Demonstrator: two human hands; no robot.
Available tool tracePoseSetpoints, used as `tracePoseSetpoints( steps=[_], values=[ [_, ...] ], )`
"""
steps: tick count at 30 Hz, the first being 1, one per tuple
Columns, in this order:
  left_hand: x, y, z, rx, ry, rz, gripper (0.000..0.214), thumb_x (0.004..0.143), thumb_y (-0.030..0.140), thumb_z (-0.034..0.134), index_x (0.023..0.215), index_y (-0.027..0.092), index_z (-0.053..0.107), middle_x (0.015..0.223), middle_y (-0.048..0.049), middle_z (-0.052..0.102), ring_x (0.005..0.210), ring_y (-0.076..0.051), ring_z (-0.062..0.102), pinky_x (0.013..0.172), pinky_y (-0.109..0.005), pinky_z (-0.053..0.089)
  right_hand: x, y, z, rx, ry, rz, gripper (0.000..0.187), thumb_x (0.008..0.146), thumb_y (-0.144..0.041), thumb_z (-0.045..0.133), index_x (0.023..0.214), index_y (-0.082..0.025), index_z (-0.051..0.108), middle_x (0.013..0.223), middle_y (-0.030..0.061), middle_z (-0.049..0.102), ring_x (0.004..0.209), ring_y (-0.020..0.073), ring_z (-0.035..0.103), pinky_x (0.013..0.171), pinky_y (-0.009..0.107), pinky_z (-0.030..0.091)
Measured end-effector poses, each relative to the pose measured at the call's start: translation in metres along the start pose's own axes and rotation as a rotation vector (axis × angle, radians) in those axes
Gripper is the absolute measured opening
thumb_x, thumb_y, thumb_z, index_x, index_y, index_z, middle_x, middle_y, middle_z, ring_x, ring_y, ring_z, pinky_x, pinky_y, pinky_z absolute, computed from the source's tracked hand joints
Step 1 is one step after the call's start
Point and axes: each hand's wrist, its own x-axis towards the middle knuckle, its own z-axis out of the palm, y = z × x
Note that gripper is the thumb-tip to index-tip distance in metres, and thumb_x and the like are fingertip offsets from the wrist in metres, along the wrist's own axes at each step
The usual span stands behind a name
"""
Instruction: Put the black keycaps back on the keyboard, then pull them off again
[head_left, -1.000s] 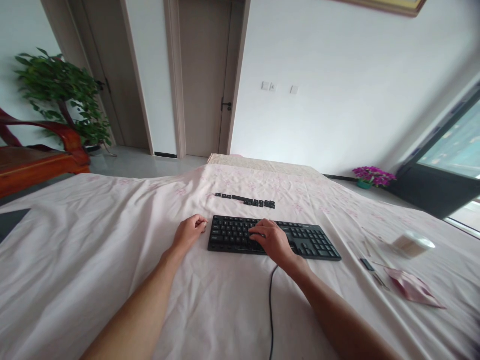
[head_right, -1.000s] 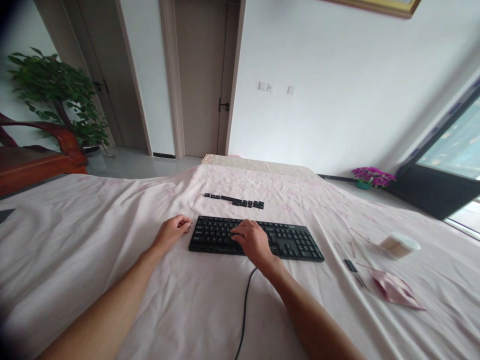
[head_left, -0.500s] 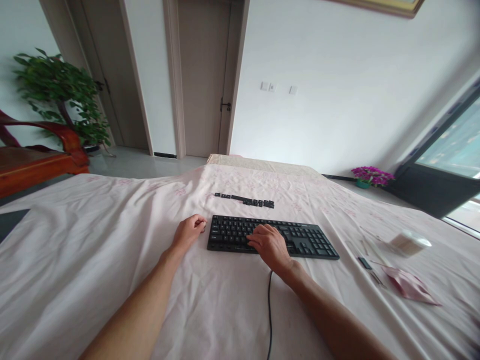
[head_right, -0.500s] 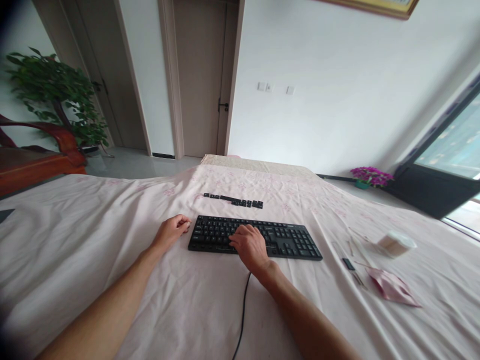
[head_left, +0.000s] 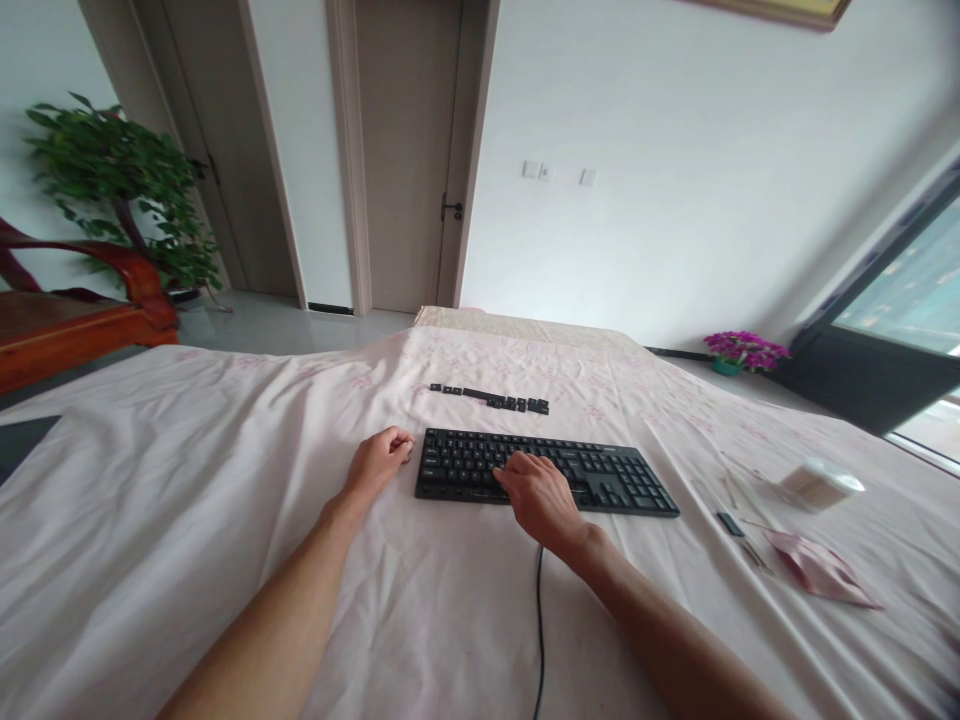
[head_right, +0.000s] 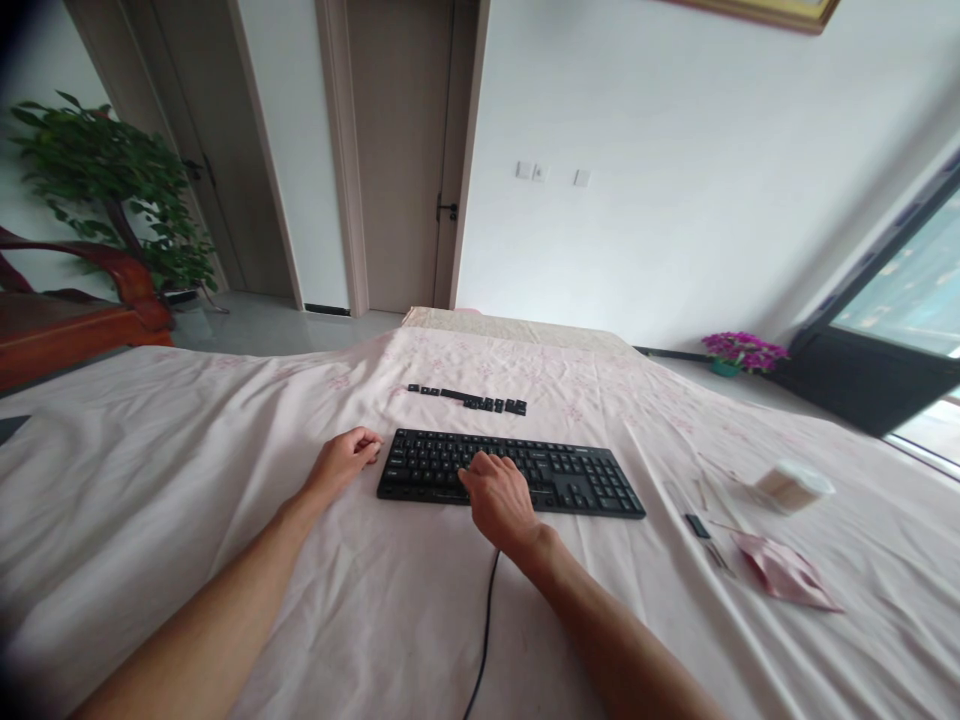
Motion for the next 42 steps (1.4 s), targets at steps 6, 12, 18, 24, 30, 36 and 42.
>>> tracePoseSetpoints(
  steps=[6, 12, 18, 24, 30, 36, 42],
  values=[
    [0.001, -0.002, 0.001, -0.005, -0.004, 0.020, 0.020, 0.078, 0.034, 0.052, 0.087, 0.022, 0.065, 0.080, 0.0000, 0.071, 0.068, -0.014, 0.067, 0.065, -0.022, 0.048, -0.005, -0.008, -0.007, -0.039, -0.059, 0.018, 0.028, 0.087, -0.009, 0.047, 0.103, -0.023, 0.064, 0.089, 0.0049, 0.058, 0.085, 0.0172, 0.048, 0.071, 0.031, 0.026],
    [0.000, 0.002, 0.001, 0.012, 0.001, -0.003, 0.020, 0.078, 0.036, 0.052, 0.086, 0.022, 0.065, 0.076, 0.0009, 0.071, 0.067, -0.014, 0.067, 0.066, -0.022, 0.047, -0.009, -0.011, -0.005, -0.028, -0.079, -0.006, 0.036, 0.083, -0.006, 0.047, 0.112, -0.021, 0.062, 0.090, 0.0061, 0.060, 0.086, 0.0184, 0.048, 0.070, 0.031, 0.027],
    [-0.002, 0.007, -0.002, 0.001, -0.018, -0.001, 0.020, 0.078, 0.035, 0.052, 0.086, 0.022, 0.064, 0.083, 0.0004, 0.072, 0.069, -0.015, 0.067, 0.066, -0.022, 0.047, 0.003, 0.007, -0.006, 0.137, -0.035, 0.063, 0.039, 0.085, -0.007, 0.043, 0.102, -0.029, 0.070, 0.088, 0.0025, 0.063, 0.087, 0.0158, 0.053, 0.075, 0.026, 0.033],
    [-0.001, 0.006, -0.001, -0.010, -0.020, -0.022, 0.020, 0.077, 0.035, 0.052, 0.085, 0.022, 0.064, 0.074, 0.0005, 0.071, 0.067, -0.015, 0.067, 0.064, -0.021, 0.046, 0.046, 0.049, 0.003, 0.159, 0.107, 0.254, 0.041, 0.086, -0.010, 0.042, 0.112, -0.028, 0.069, 0.100, 0.0030, 0.065, 0.096, 0.0170, 0.055, 0.083, 0.025, 0.037],
    [0.003, 0.000, 0.003, -0.022, -0.020, -0.021, 0.020, 0.078, 0.035, 0.051, 0.086, 0.022, 0.064, 0.076, 0.0004, 0.071, 0.067, -0.014, 0.066, 0.064, -0.021, 0.046, 0.092, 0.071, 0.026, 0.050, 0.074, 0.363, 0.039, 0.089, -0.014, 0.043, 0.115, -0.028, 0.068, 0.109, 0.0067, 0.062, 0.102, 0.0200, 0.051, 0.083, 0.027, 0.036],
    [0.004, -0.001, 0.003, -0.039, -0.031, -0.017, 0.019, 0.079, 0.034, 0.050, 0.085, 0.021, 0.063, 0.079, 0.0001, 0.071, 0.068, -0.014, 0.066, 0.064, -0.021, 0.046, 0.125, 0.065, 0.037, -0.050, 0.046, 0.314, 0.035, 0.093, -0.021, 0.040, 0.109, -0.028, 0.070, 0.110, 0.0095, 0.058, 0.101, 0.0218, 0.047, 0.081, 0.031, 0.033],
    [0.002, 0.004, 0.001, -0.035, -0.031, -0.038, 0.017, 0.079, 0.032, 0.051, 0.085, 0.021, 0.064, 0.079, -0.0001, 0.072, 0.067, -0.014, 0.066, 0.063, -0.020, 0.046, 0.145, 0.064, 0.045, -0.077, 0.018, 0.287, 0.033, 0.092, -0.017, 0.042, 0.102, -0.024, 0.073, 0.106, 0.0107, 0.058, 0.103, 0.0225, 0.044, 0.083, 0.032, 0.032]
  ],
)
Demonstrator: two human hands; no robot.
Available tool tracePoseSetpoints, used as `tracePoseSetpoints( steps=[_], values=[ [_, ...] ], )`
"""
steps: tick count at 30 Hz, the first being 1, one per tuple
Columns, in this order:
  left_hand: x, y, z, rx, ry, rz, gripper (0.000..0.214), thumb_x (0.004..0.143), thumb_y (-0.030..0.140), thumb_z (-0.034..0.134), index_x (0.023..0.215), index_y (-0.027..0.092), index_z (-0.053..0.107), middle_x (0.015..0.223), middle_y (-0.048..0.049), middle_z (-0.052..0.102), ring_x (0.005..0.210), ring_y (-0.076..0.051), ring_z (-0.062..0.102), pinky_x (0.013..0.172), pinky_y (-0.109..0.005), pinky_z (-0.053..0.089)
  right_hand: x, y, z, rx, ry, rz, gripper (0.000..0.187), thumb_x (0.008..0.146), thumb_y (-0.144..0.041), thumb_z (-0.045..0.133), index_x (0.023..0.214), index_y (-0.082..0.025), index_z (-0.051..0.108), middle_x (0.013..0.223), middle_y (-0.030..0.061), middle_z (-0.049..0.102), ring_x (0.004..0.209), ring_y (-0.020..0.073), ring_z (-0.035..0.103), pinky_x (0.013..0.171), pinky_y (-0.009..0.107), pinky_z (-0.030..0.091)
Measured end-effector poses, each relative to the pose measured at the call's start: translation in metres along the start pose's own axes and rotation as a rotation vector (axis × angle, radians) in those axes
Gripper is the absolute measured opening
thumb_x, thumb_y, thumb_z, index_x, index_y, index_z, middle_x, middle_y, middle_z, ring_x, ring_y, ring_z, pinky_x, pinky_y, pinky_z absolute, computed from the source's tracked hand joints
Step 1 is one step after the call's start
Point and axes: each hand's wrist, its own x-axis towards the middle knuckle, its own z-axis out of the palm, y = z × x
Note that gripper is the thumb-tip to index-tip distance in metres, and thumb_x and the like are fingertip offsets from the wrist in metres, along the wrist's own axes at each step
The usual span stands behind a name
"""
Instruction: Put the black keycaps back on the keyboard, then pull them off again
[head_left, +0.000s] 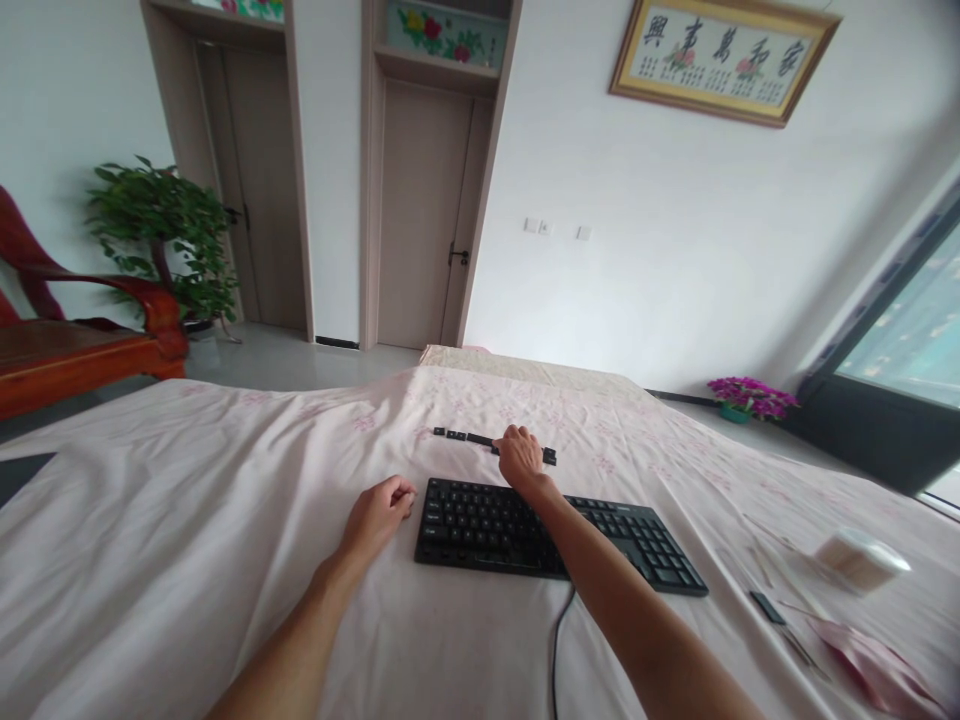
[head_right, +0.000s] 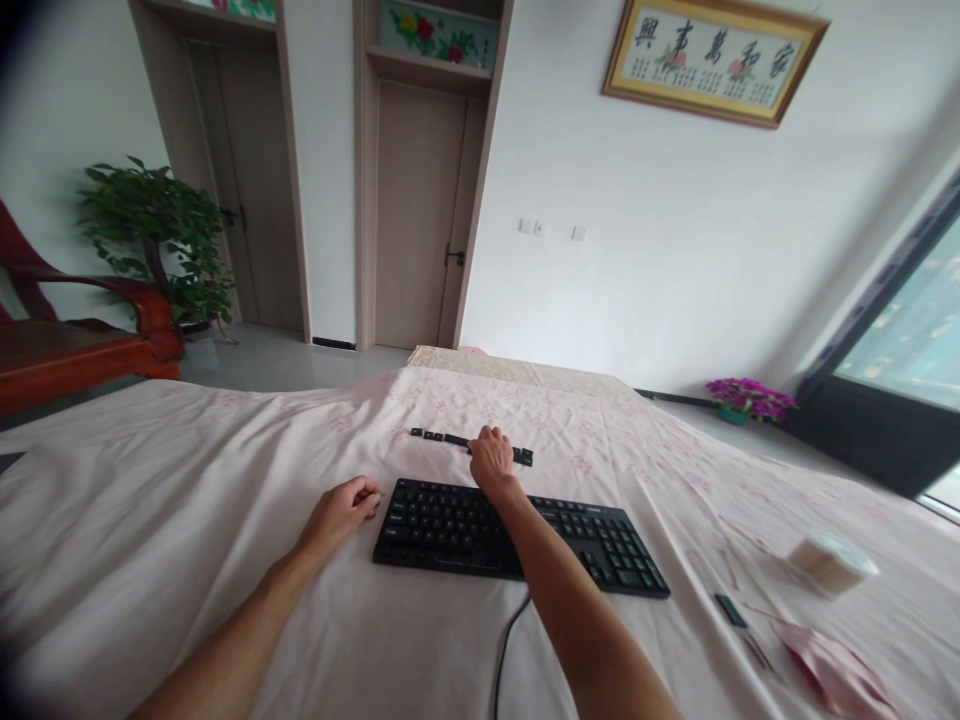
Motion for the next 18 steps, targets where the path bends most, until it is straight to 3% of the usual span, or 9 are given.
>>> tracePoseSetpoints(
  steps=[10, 18],
  values=[
    [0.0008, 0.0001, 0.0012, 0.006, 0.011, 0.007, 0.018, 0.078, 0.032, 0.051, 0.084, 0.022, 0.064, 0.079, 0.0002, 0.072, 0.066, -0.013, 0.066, 0.063, -0.020, 0.046, 0.0064, -0.0039, 0.0071, -0.050, -0.037, -0.014, 0.036, 0.087, -0.009, 0.043, 0.101, -0.023, 0.073, 0.108, 0.0123, 0.057, 0.105, 0.0240, 0.043, 0.084, 0.034, 0.030],
    [-0.0009, 0.0027, -0.0010, 0.002, 0.003, 0.020, 0.017, 0.079, 0.032, 0.051, 0.083, 0.022, 0.063, 0.078, 0.0001, 0.071, 0.068, -0.014, 0.066, 0.064, -0.020, 0.046, 0.0092, -0.0033, 0.0058, -0.049, -0.037, -0.004, 0.031, 0.090, -0.014, 0.044, 0.099, -0.022, 0.072, 0.109, 0.0121, 0.059, 0.107, 0.0236, 0.043, 0.086, 0.033, 0.029]
  ],
)
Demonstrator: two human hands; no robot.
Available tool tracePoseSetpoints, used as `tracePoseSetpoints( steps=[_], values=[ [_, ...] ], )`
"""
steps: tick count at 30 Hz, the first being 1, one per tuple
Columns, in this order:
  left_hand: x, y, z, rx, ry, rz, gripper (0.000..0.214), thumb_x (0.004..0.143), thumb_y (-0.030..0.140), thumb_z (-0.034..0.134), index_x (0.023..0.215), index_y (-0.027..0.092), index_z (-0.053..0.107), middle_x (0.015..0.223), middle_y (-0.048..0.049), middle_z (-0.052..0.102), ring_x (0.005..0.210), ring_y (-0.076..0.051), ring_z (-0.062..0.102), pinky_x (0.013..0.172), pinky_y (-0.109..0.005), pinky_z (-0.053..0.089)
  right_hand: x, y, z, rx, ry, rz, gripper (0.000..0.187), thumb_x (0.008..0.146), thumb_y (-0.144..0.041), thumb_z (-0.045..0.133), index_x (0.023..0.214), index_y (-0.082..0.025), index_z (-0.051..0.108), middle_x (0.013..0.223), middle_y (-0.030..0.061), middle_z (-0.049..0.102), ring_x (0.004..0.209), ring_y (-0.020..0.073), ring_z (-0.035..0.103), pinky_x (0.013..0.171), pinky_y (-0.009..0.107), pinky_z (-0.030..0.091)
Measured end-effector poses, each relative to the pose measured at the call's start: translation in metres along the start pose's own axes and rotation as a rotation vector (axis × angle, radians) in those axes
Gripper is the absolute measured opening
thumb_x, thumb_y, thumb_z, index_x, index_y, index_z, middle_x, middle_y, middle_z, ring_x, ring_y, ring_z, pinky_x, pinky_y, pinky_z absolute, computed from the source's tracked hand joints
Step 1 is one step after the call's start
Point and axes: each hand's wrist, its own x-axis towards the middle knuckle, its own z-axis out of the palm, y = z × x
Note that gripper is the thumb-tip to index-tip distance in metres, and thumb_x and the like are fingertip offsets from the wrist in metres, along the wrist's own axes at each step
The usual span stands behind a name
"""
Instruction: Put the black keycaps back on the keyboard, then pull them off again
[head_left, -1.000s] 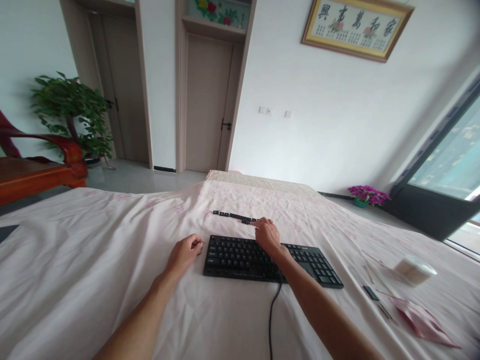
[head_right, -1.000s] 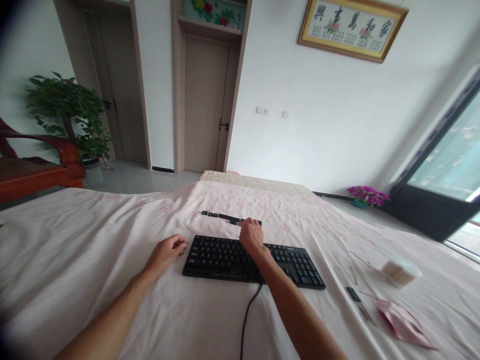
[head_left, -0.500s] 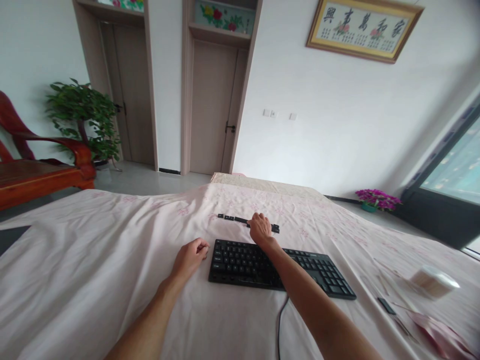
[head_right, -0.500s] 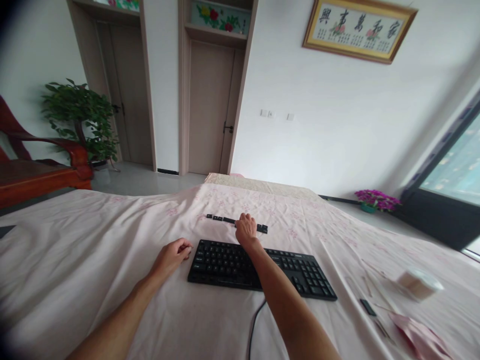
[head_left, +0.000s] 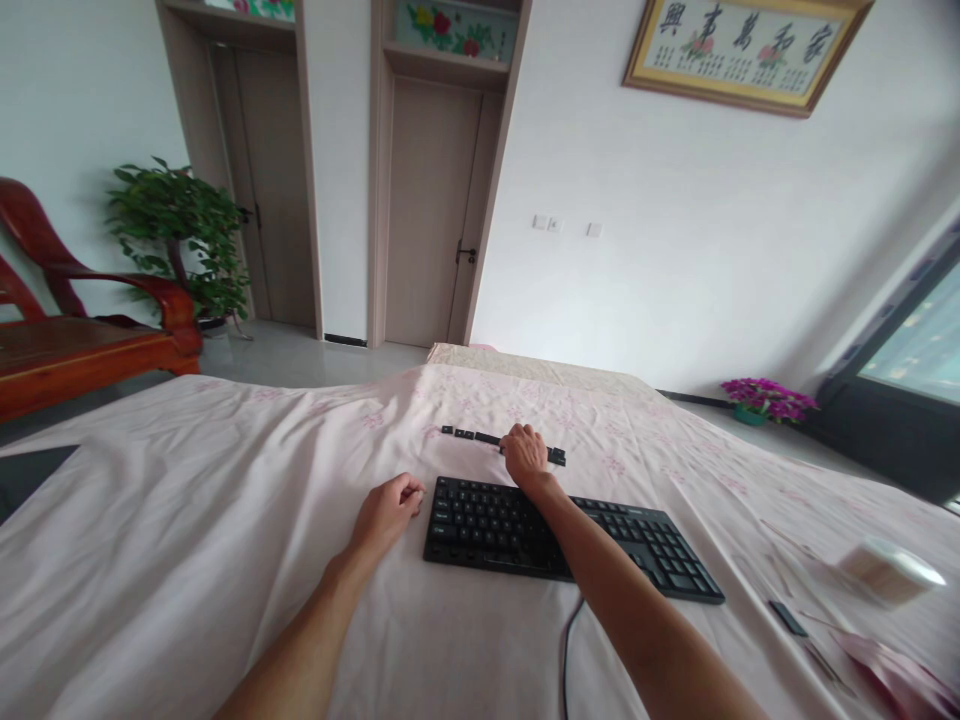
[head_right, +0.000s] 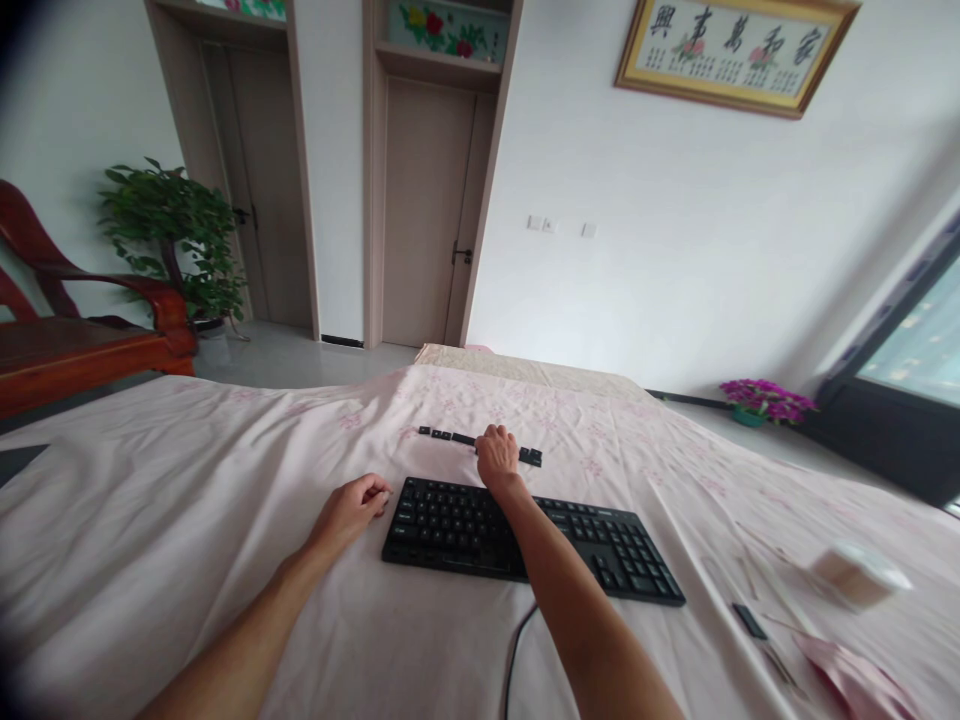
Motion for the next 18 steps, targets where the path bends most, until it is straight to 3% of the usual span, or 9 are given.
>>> tracePoseSetpoints(
  steps=[5, 10, 18],
  values=[
    [0.000, -0.001, 0.001, 0.010, 0.009, -0.008, 0.018, 0.078, 0.032, 0.051, 0.084, 0.022, 0.064, 0.078, 0.0004, 0.071, 0.067, -0.014, 0.066, 0.063, -0.020, 0.046, 0.002, -0.004, -0.006, 0.023, -0.015, -0.009, 0.026, 0.091, -0.017, 0.045, 0.093, -0.019, 0.071, 0.105, 0.0118, 0.063, 0.106, 0.0228, 0.045, 0.087, 0.033, 0.029],
    [0.001, -0.002, 0.001, 0.007, 0.010, -0.001, 0.018, 0.078, 0.032, 0.051, 0.083, 0.021, 0.064, 0.075, 0.0004, 0.070, 0.067, -0.014, 0.066, 0.064, -0.021, 0.046, -0.003, -0.003, -0.014, 0.071, -0.025, 0.005, 0.024, 0.092, -0.020, 0.045, 0.098, -0.020, 0.068, 0.103, 0.0095, 0.066, 0.103, 0.0206, 0.051, 0.086, 0.031, 0.030],
    [0.002, -0.003, 0.001, 0.037, 0.009, -0.012, 0.018, 0.078, 0.033, 0.052, 0.084, 0.021, 0.064, 0.074, 0.0000, 0.071, 0.066, -0.014, 0.066, 0.064, -0.021, 0.046, -0.025, 0.021, -0.016, 0.168, -0.176, 0.071, 0.018, 0.080, -0.025, 0.060, 0.090, -0.029, 0.073, 0.094, 0.0019, 0.071, 0.091, 0.0188, 0.063, 0.067, 0.025, 0.036]
  ],
)
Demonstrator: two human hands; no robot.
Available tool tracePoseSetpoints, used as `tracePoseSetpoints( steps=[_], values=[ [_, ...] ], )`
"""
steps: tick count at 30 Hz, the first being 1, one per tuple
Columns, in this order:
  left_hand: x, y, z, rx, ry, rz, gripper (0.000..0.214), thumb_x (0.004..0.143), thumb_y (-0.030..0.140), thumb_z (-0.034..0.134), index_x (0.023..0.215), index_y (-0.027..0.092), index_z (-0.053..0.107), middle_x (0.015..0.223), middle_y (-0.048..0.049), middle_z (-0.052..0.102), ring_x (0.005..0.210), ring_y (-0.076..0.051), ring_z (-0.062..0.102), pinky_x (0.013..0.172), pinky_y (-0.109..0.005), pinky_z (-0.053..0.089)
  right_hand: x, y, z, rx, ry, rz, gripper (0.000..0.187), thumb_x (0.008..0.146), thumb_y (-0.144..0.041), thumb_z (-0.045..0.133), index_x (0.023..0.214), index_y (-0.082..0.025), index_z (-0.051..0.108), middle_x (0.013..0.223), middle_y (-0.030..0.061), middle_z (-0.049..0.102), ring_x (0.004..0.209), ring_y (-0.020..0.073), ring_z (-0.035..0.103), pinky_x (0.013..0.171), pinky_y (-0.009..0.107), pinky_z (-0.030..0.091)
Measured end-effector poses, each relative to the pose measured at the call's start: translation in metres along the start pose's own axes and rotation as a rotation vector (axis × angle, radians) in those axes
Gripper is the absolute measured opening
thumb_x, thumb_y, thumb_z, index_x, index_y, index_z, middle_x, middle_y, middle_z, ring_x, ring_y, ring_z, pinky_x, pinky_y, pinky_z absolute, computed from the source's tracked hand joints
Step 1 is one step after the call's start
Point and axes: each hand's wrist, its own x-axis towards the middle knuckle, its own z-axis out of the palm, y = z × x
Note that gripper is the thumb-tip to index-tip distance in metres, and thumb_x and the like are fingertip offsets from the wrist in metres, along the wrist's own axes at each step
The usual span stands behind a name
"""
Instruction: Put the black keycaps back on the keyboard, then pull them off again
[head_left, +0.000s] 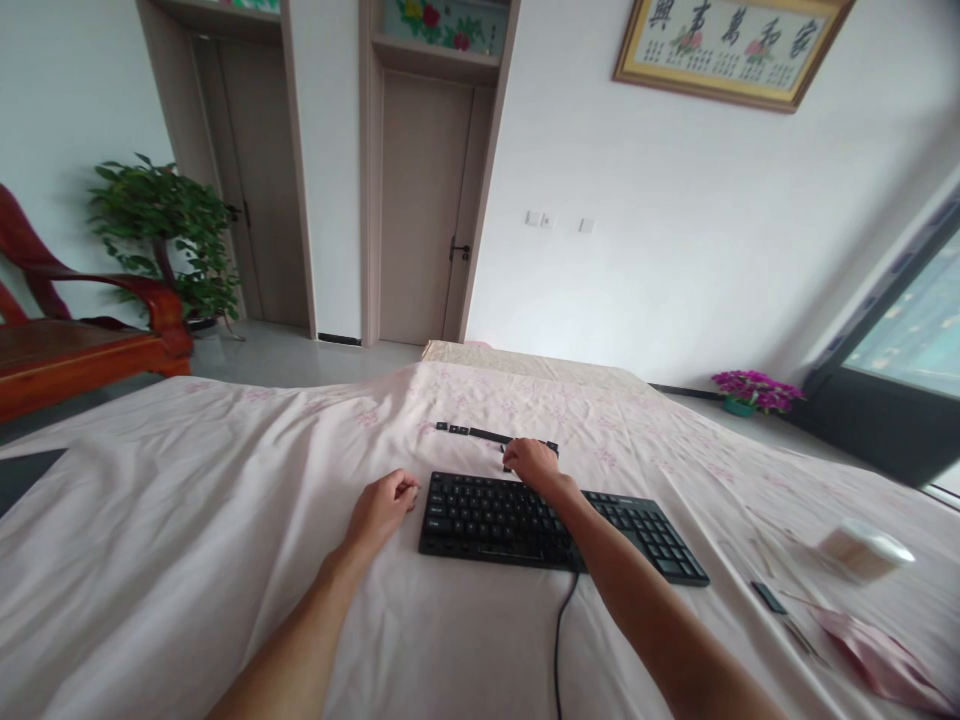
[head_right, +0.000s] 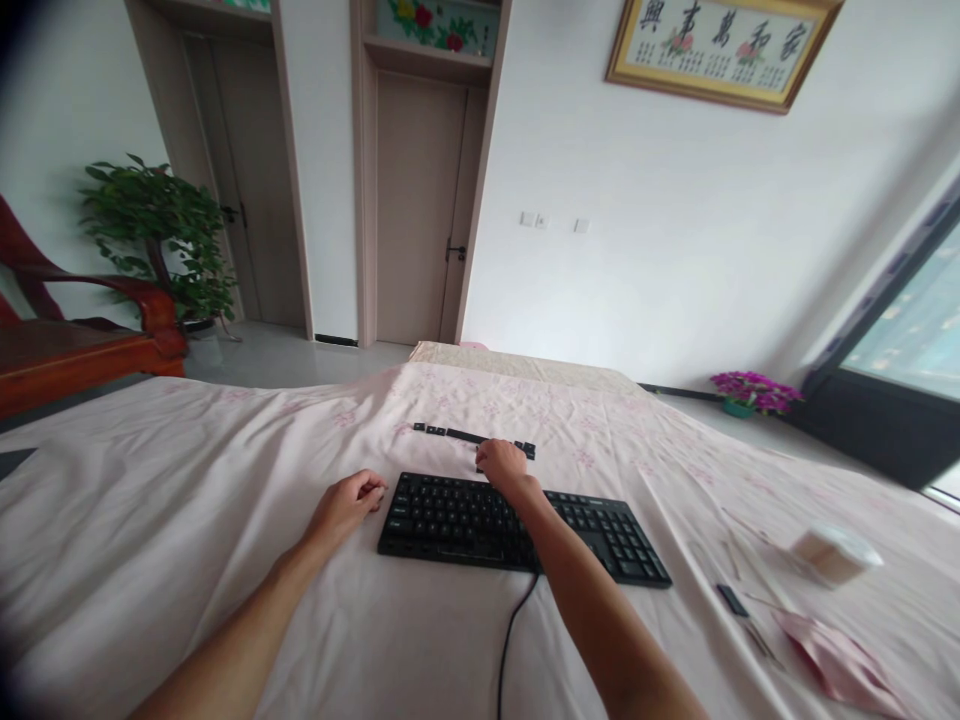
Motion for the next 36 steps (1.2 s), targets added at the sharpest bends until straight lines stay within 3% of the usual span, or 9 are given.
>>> tracePoseSetpoints(
  steps=[6, 14, 20, 24, 30, 36],
  values=[
    [0.000, -0.003, 0.001, -0.007, 0.007, 0.020, 0.017, 0.078, 0.033, 0.052, 0.084, 0.022, 0.064, 0.078, 0.0001, 0.071, 0.067, -0.014, 0.065, 0.064, -0.021, 0.045, -0.004, 0.003, 0.003, 0.020, -0.027, 0.020, 0.020, 0.076, -0.029, 0.064, 0.094, -0.030, 0.074, 0.099, 0.0014, 0.071, 0.096, 0.0193, 0.063, 0.068, 0.024, 0.039],
    [-0.001, -0.004, 0.001, -0.018, -0.001, 0.020, 0.020, 0.079, 0.034, 0.051, 0.086, 0.021, 0.063, 0.078, -0.0001, 0.071, 0.067, -0.013, 0.066, 0.064, -0.021, 0.046, -0.011, -0.006, -0.004, -0.015, -0.047, 0.031, 0.019, 0.080, -0.023, 0.059, 0.090, -0.024, 0.075, 0.098, 0.0069, 0.071, 0.095, 0.0222, 0.064, 0.072, 0.026, 0.041],
    [-0.003, -0.001, -0.002, -0.010, -0.009, 0.007, 0.021, 0.078, 0.035, 0.052, 0.087, 0.021, 0.064, 0.079, -0.0006, 0.071, 0.069, -0.015, 0.067, 0.066, -0.021, 0.047, -0.049, -0.001, -0.030, 0.025, 0.042, -0.029, 0.028, 0.090, -0.032, 0.049, 0.110, -0.028, 0.068, 0.113, 0.0024, 0.067, 0.104, 0.0197, 0.059, 0.080, 0.025, 0.039],
    [-0.003, 0.000, -0.003, 0.006, -0.008, 0.014, 0.023, 0.078, 0.036, 0.051, 0.089, 0.021, 0.065, 0.076, -0.0002, 0.071, 0.070, -0.015, 0.067, 0.066, -0.022, 0.047, -0.090, 0.003, -0.039, 0.112, 0.165, -0.157, 0.027, 0.092, -0.030, 0.047, 0.110, -0.028, 0.067, 0.109, 0.0013, 0.066, 0.097, 0.0165, 0.061, 0.079, 0.023, 0.040],
    [-0.002, -0.001, -0.002, 0.016, -0.007, 0.003, 0.023, 0.078, 0.037, 0.052, 0.088, 0.021, 0.064, 0.074, 0.0003, 0.071, 0.069, -0.015, 0.067, 0.064, -0.021, 0.047, -0.136, 0.000, -0.020, 0.157, 0.228, -0.278, 0.022, 0.092, -0.029, 0.051, 0.104, -0.028, 0.070, 0.105, 0.0011, 0.066, 0.094, 0.0163, 0.058, 0.084, 0.026, 0.042],
    [-0.002, -0.005, -0.001, -0.006, -0.013, 0.016, 0.022, 0.078, 0.037, 0.052, 0.089, 0.022, 0.064, 0.079, 0.0000, 0.071, 0.071, -0.015, 0.068, 0.065, -0.021, 0.048, -0.147, -0.003, -0.003, 0.103, 0.264, -0.319, 0.019, 0.090, -0.028, 0.056, 0.101, -0.030, 0.072, 0.102, 0.0011, 0.067, 0.092, 0.0175, 0.055, 0.082, 0.028, 0.041]
  ],
)
